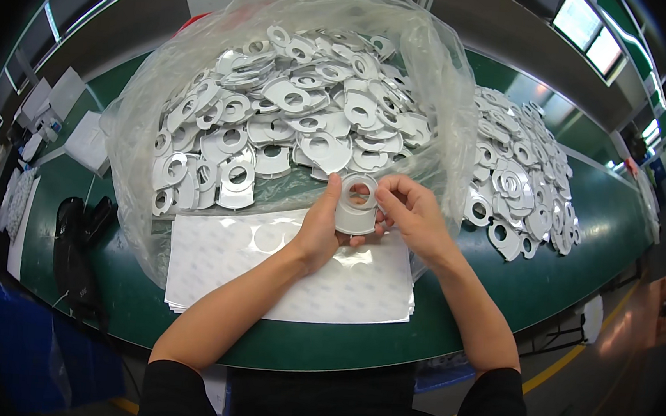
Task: The recorder is peeling circular adhesive labels from a sheet and applying them to metal components for lighting fixtures at a workbench.
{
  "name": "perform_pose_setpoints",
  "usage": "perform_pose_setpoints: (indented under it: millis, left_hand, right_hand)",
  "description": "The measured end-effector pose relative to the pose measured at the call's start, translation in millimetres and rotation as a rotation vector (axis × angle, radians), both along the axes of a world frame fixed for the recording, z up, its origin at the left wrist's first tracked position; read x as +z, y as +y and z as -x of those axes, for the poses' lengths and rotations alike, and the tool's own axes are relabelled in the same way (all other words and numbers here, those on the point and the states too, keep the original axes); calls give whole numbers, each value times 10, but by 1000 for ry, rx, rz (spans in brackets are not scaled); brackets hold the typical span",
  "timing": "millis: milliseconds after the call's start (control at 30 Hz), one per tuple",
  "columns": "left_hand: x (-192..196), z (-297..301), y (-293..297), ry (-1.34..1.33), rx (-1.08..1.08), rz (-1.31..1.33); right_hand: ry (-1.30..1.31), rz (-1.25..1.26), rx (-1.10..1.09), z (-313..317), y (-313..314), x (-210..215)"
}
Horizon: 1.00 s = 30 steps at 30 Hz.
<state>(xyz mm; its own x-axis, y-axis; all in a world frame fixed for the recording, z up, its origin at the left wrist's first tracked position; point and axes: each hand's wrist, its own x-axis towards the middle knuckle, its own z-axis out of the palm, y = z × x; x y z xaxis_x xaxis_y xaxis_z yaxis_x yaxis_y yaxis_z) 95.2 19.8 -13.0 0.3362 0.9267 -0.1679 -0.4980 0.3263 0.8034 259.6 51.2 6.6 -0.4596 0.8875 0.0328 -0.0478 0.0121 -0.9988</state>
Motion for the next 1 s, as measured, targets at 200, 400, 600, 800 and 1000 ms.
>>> perform_pose_setpoints:
  millis: [200, 400, 600, 800, 1000]
  left_hand:
    - [17, -3, 3, 4, -9, 15]
    - [7, 1, 1, 1, -25, 11]
    - [-2, 27, -16, -115, -46, -2]
    - [41, -2, -20, 15, 12, -57]
    - [-42, 16, 0, -64, -20, -5]
  right_hand:
    - [-2, -32, 1, 5, -9, 17]
    - [-2, -52, 14, -8, 13, -12]
    - [-26, 50, -62, -35, 6, 43]
    - [13, 30, -85, -75, 48, 9]
    - [11, 41, -64, -55, 17, 60]
